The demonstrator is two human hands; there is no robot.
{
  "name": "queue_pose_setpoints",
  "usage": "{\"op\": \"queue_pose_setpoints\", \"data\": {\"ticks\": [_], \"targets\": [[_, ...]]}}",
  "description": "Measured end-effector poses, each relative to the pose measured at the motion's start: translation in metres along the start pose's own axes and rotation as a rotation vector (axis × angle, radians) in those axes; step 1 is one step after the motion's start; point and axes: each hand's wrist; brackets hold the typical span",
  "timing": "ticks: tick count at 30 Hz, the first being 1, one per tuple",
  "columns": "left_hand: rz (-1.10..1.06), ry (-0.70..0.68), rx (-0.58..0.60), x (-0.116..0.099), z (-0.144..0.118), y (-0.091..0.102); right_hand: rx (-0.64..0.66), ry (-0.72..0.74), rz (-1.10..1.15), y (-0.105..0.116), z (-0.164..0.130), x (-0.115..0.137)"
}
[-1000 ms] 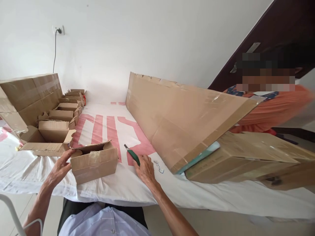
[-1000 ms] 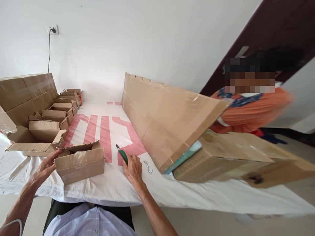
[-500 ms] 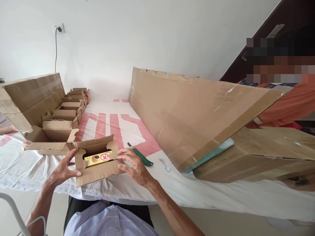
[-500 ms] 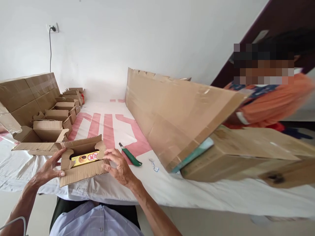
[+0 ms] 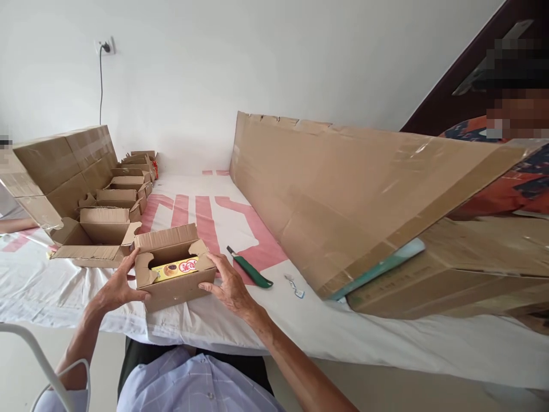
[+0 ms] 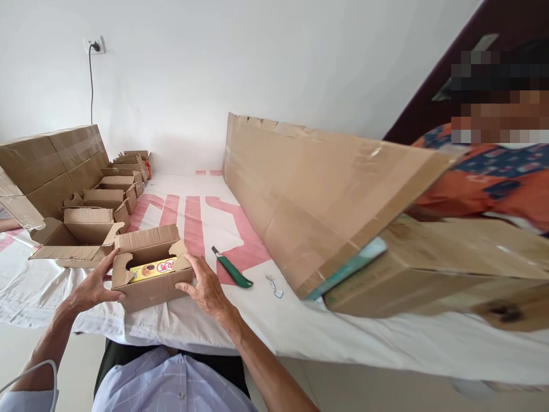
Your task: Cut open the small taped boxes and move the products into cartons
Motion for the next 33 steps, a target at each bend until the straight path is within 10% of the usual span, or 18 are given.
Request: {"op": "queue_pose_setpoints", "data": {"ticks": [13, 25, 33], "targets": [[0.101, 0.094, 0.000, -0.015, 0.024, 0.010, -0.111, 0.175, -0.164, -0.012, 0.009, -0.022], [0.739, 0.492, -0.213, -0.074, 0.056, -0.018, -0.084, 0.137, -0.166, -0.011, 0.003, -0.018], [0.095, 0.275, -0.301, -0.048, 0.043, 0.002, -0.088, 0.105, -0.141, -0.011, -0.005, -0.015]]}}
Point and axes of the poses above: each hand's wrist, its own z-axis towards the middle knuckle, its own y-axis out of the back of the hand, x = y × z, and after that the axes turned 14 degrees about z, right-handed
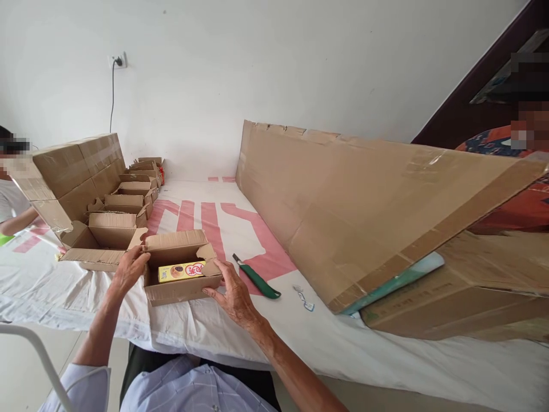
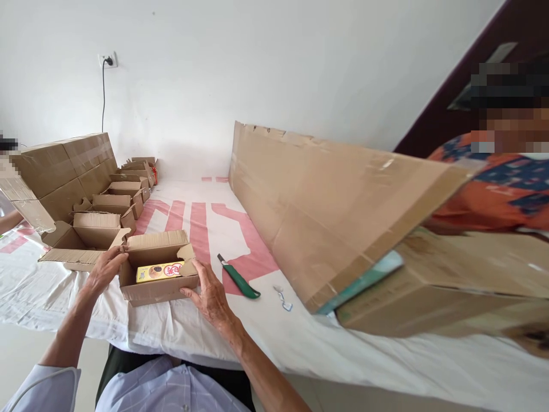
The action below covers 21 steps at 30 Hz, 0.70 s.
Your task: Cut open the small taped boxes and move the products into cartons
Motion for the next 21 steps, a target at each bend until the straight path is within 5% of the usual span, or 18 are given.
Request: {"op": "queue_pose_setpoints", "data": {"ticks": [4, 7, 10, 14, 18, 21], "targets": [[-0.386, 0.034, -0.027, 0.018, -0.012, 0.008, -0.017, -0.002, -0.002, -0.001, -0.003, 0.002], [-0.442, 0.058, -0.125, 0.027, -0.018, 0.011, 0.000, 0.006, 0.004, 0.001, -0.002, 0.002], [-0.273, -0.056, -0.227, 0.031, -0.018, 0.020, 0.027, -0.012, 0.004, 0.005, -0.001, 0.003], [0.089, -0.252, -0.196, 0.025, -0.017, 0.038, 0.048, -0.036, 0.005, 0.007, -0.001, 0.004], [0.384, -0.257, -0.113, 0.015, -0.025, 0.044, 0.039, -0.040, 0.014, 0.006, -0.001, 0.004], [0.493, -0.241, -0.080, 0.013, -0.031, 0.030, 0.047, -0.060, 0.029, 0.006, 0.000, 0.004]]}}
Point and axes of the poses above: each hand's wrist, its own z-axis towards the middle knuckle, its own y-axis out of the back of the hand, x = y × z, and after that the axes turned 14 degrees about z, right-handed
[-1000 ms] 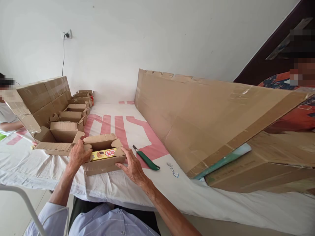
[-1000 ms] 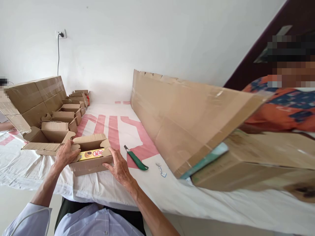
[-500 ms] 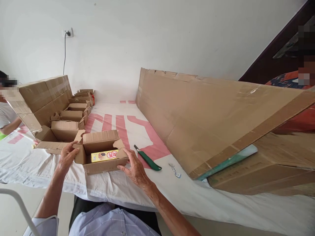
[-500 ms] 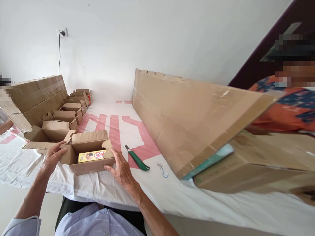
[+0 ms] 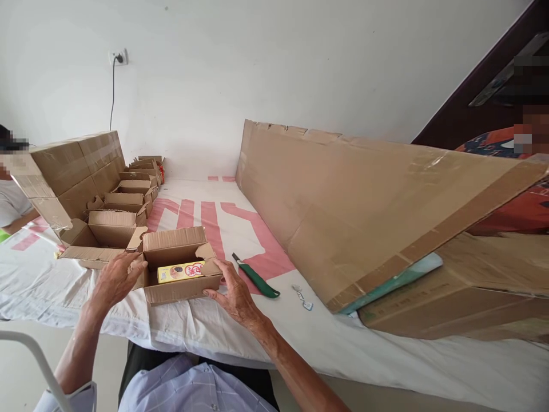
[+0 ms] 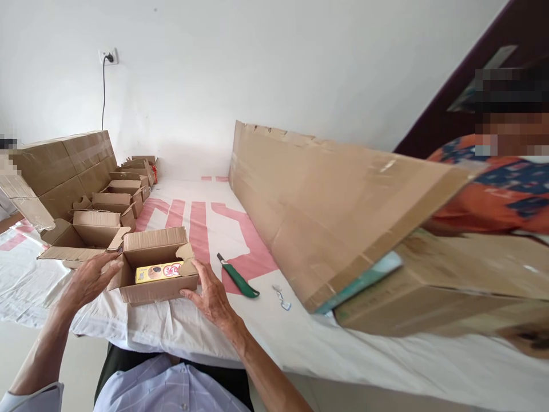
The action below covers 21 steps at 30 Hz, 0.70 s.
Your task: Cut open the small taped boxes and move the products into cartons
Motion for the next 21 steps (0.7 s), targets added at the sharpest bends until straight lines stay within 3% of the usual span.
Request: {"op": "queue_pose_setpoints", "data": {"ticks": [9, 14, 21], "targets": [[-0.253, -0.035, -0.001, -0.002, 0.015, -0.058, 0.040, -0.070, 0.048, 0.009, 0.008, 0.011], [-0.276, -0.056, 0.001, 0.001, 0.011, -0.061, -0.028, -0.106, -0.077, 0.017, 0.038, 0.037], [-0.280, -0.072, -0.035, -0.007, -0.001, -0.062, 0.075, -0.424, -0.472, -0.004, 0.094, 0.075]]}}
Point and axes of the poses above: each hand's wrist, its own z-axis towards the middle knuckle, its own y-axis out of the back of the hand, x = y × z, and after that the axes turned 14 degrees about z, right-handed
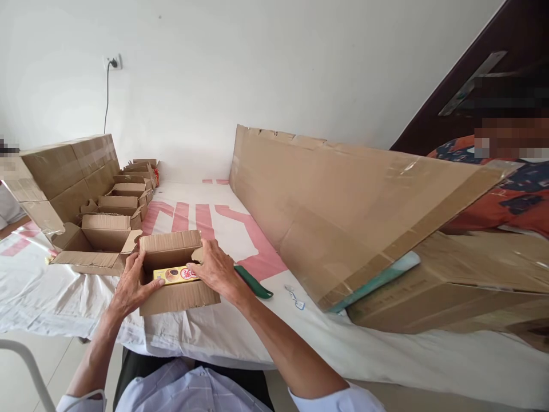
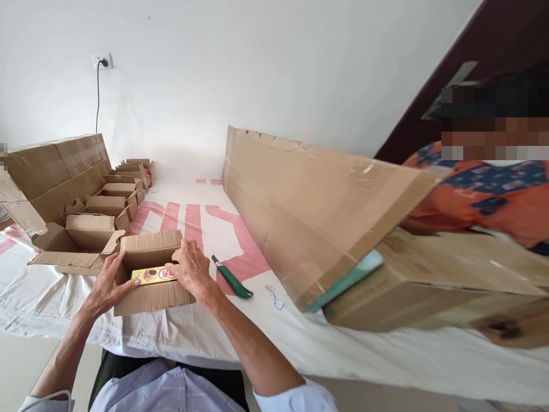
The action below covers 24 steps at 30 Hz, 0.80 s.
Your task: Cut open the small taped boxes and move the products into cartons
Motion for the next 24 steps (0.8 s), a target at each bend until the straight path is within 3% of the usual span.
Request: {"op": "queue_pose_setpoints", "data": {"ticks": [3, 7, 12, 20, 24], "targets": [[0.012, 0.000, -0.014, -0.005, -0.003, -0.001, 0.028, -0.041, -0.094, -0.001, 0.011, 0.008], [0.009, -0.013, -0.024, -0.007, -0.004, -0.002, 0.070, -0.026, -0.174, 0.004, 0.016, 0.001], [0.026, -0.020, -0.046, -0.006, -0.005, -0.006, 0.078, 0.014, -0.143, 0.010, 0.018, -0.006], [0.058, 0.004, -0.029, -0.015, -0.007, -0.006, 0.168, -0.019, -0.249, 0.003, 0.029, 0.013], [0.058, -0.001, -0.043, -0.014, -0.008, -0.007, 0.149, -0.003, -0.233, 0.006, 0.028, 0.013]]}}
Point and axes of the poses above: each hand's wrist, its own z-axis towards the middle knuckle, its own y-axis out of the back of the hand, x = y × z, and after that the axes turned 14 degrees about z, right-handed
